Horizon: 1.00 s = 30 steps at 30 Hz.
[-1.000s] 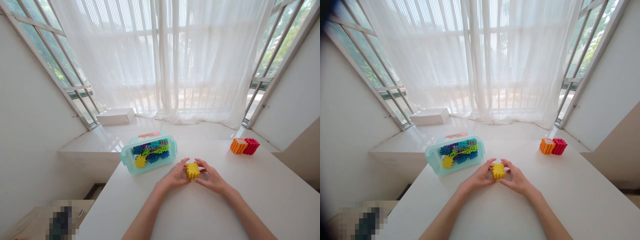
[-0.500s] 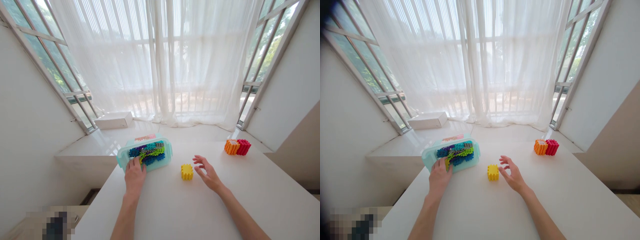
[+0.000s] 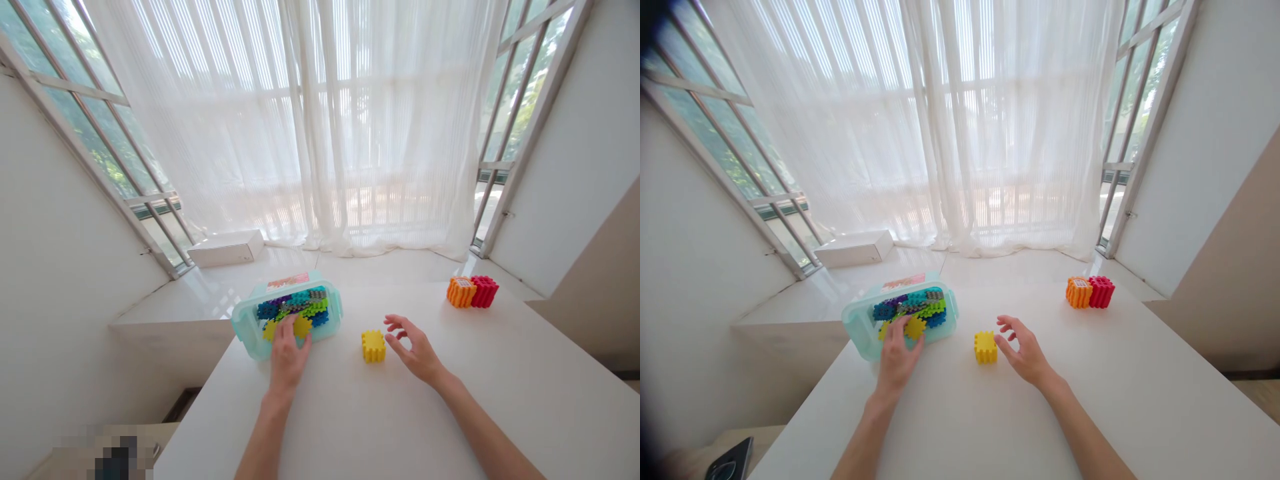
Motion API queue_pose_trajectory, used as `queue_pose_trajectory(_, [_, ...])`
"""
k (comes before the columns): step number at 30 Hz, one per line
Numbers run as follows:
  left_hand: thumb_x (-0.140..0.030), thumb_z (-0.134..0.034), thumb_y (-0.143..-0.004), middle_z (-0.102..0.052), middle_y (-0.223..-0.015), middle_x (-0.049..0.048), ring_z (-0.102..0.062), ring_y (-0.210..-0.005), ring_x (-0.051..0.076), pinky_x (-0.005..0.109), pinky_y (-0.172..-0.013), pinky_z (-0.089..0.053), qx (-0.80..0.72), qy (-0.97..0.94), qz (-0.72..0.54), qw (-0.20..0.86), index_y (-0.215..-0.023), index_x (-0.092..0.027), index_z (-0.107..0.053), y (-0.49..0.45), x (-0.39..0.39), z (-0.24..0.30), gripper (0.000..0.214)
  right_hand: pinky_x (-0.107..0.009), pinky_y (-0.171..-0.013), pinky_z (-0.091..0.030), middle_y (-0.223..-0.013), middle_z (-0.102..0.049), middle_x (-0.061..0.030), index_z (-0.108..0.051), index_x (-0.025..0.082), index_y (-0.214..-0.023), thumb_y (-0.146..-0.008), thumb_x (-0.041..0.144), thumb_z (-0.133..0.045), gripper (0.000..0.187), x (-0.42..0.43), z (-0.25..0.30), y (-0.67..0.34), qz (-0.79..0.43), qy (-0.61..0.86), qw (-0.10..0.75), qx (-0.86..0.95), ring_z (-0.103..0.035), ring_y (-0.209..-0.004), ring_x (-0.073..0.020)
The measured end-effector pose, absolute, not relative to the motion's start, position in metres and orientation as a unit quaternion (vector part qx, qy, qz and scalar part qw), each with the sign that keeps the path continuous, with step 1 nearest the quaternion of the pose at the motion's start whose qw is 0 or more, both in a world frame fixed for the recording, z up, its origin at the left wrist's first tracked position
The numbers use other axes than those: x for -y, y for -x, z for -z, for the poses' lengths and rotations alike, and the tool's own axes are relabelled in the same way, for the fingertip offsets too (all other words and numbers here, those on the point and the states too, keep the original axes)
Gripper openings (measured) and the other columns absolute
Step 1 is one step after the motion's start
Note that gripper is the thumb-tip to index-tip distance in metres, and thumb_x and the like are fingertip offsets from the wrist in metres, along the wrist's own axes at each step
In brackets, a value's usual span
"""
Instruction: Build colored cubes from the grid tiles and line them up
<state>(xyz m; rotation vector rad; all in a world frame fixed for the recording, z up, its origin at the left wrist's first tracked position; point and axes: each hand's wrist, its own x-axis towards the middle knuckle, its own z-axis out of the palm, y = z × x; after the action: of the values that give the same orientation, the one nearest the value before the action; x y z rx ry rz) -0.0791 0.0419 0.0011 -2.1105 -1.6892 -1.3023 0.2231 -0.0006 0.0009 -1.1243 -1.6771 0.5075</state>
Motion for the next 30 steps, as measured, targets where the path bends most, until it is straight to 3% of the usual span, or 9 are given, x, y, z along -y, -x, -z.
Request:
queue_pose_trajectory(5, [-0.015, -0.06, -0.084, -0.05, -0.135, 0.0124, -0.05, -0.128, 0.025, 0.043, -0.105, -0.046, 0.363, 0.83, 0.417, -0.078, -0.133, -0.023, -0.038, 0.02, -0.034, -0.013, 0.054, -0.031, -0.063, -0.053, -0.094, -0.069, -0.0075, -0.061, 0.023, -0.112, -0.094, 0.038, -0.054, 0.025, 0.002, -0.003, -0.222, -0.239, 0.472, 0.522, 0.669, -0.062, -0.074, -0.0184])
queue_pose_trajectory(10, [-0.013, -0.063, -0.081, -0.047, -0.14, 0.012, -0.047, -0.131, 0.024, 0.041, -0.107, -0.046, 0.274, 0.866, 0.391, -0.147, -0.134, -0.024, -0.039, -0.016, -0.033, -0.036, 0.059, -0.03, -0.063, -0.053, -0.09, -0.07, -0.0062, -0.06, 0.022, -0.113, -0.092, 0.042, -0.059, 0.029, 0.002, 0.0, -0.22, -0.341, 0.447, 0.536, 0.63, -0.064, -0.074, -0.018])
queue_pose_trajectory(15, [-0.015, -0.062, -0.084, -0.051, -0.136, 0.0111, -0.051, -0.127, 0.022, 0.039, -0.106, -0.047, 0.255, 0.864, 0.397, -0.175, -0.131, -0.024, -0.043, -0.026, -0.033, -0.032, 0.051, -0.027, -0.057, -0.05, -0.084, -0.071, -0.0052, -0.06, 0.021, -0.11, -0.084, 0.041, -0.07, 0.034, 0.001, 0.002, -0.217, -0.389, 0.452, 0.558, 0.578, -0.063, -0.069, -0.0164])
queue_pose_trajectory(22, [-0.025, -0.069, -0.084, -0.056, -0.132, 0.0102, -0.055, -0.123, 0.023, 0.041, -0.105, -0.047, 0.305, 0.829, 0.422, -0.207, -0.118, -0.024, -0.053, -0.019, -0.034, -0.02, 0.038, -0.026, -0.054, -0.049, -0.08, -0.073, -0.0042, -0.06, 0.022, -0.105, -0.082, 0.042, -0.071, 0.032, 0.001, -0.001, -0.214, -0.438, 0.443, 0.569, 0.536, -0.06, -0.063, -0.0145])
queue_pose_trajectory(25, [-0.027, -0.069, -0.084, -0.06, -0.128, 0.0085, -0.058, -0.12, 0.023, 0.041, -0.104, -0.047, 0.313, 0.824, 0.415, -0.224, -0.12, -0.025, -0.053, -0.014, -0.038, -0.02, 0.04, -0.029, -0.06, -0.053, -0.098, -0.073, -0.0072, -0.058, 0.024, -0.115, -0.085, 0.04, -0.068, 0.035, 0.002, -0.001, -0.215, -0.386, 0.465, 0.559, 0.568, -0.063, -0.069, -0.0159])
queue_pose_trajectory(28, [-0.03, -0.069, -0.085, -0.062, -0.127, 0.0075, -0.059, -0.118, 0.023, 0.042, -0.103, -0.047, 0.328, 0.823, 0.401, -0.233, -0.124, -0.026, -0.052, -0.007, -0.041, -0.021, 0.043, -0.033, -0.068, -0.056, -0.13, -0.061, -0.0101, -0.055, 0.028, -0.128, -0.087, 0.035, -0.064, 0.042, 0.003, -0.001, -0.218, -0.308, 0.476, 0.532, 0.629, -0.066, -0.085, -0.0186])
queue_pose_trajectory(30, [-0.032, -0.068, -0.085, -0.062, -0.126, 0.0079, -0.058, -0.119, 0.023, 0.043, -0.104, -0.047, 0.331, 0.829, 0.383, -0.239, -0.126, -0.026, -0.052, -0.003, -0.043, -0.022, 0.045, -0.034, -0.071, -0.057, -0.138, -0.055, -0.0098, -0.056, 0.03, -0.13, -0.089, 0.033, -0.062, 0.041, 0.003, -0.001, -0.22, -0.286, 0.464, 0.517, 0.66, -0.066, -0.092, -0.02])
